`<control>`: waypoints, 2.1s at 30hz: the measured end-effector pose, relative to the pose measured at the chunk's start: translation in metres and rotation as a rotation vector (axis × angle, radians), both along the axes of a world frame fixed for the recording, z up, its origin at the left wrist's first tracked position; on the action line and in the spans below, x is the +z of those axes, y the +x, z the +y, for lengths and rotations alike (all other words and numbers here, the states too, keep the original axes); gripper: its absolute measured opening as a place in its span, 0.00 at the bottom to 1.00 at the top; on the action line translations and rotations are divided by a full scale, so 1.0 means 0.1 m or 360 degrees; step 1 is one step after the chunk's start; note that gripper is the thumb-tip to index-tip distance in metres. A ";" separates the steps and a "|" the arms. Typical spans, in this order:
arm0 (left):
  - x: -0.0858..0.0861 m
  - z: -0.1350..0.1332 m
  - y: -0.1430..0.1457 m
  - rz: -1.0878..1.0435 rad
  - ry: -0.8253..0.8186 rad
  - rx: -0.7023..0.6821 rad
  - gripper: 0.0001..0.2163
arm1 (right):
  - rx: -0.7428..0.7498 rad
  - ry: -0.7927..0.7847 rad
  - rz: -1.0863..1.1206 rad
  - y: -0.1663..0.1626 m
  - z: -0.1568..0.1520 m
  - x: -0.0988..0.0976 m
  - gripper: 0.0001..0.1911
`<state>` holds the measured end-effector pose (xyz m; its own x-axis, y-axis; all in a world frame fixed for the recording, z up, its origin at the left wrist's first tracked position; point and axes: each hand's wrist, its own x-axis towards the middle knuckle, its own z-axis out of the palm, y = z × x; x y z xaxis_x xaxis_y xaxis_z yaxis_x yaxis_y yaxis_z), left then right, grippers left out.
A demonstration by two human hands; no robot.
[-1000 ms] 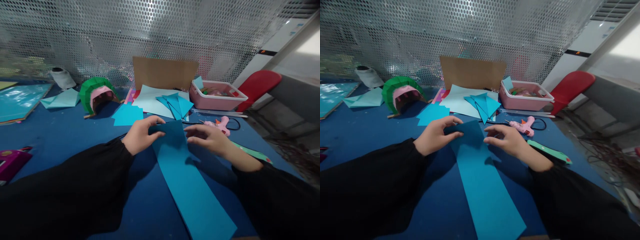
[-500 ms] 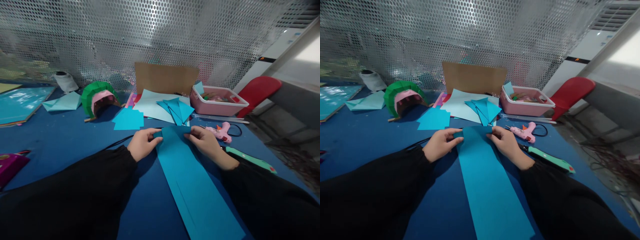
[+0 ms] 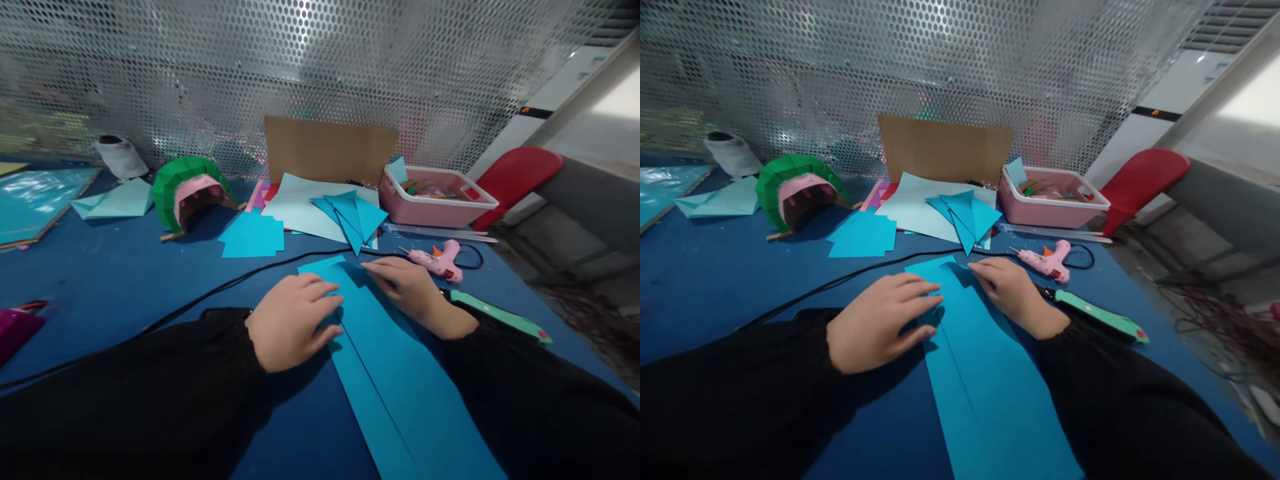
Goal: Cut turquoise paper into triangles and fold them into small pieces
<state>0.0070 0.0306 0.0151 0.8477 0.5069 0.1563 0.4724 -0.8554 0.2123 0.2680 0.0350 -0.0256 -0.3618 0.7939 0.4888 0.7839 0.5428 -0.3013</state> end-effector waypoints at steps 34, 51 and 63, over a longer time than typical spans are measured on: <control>-0.32 0.01 -0.10 0.0164 0.0105 0.0061 0.40 | 0.0473 -0.0025 -0.0380 -0.24 -0.38 0.01 0.20; -0.23 0.11 -0.11 0.0241 0.0013 0.0023 0.41 | 0.0602 -0.0239 -0.0287 -0.18 -0.32 0.04 0.20; -0.23 0.11 -0.13 0.0245 -0.0046 -0.0063 0.38 | 0.0559 -0.0335 -0.0330 -0.21 -0.39 0.14 0.20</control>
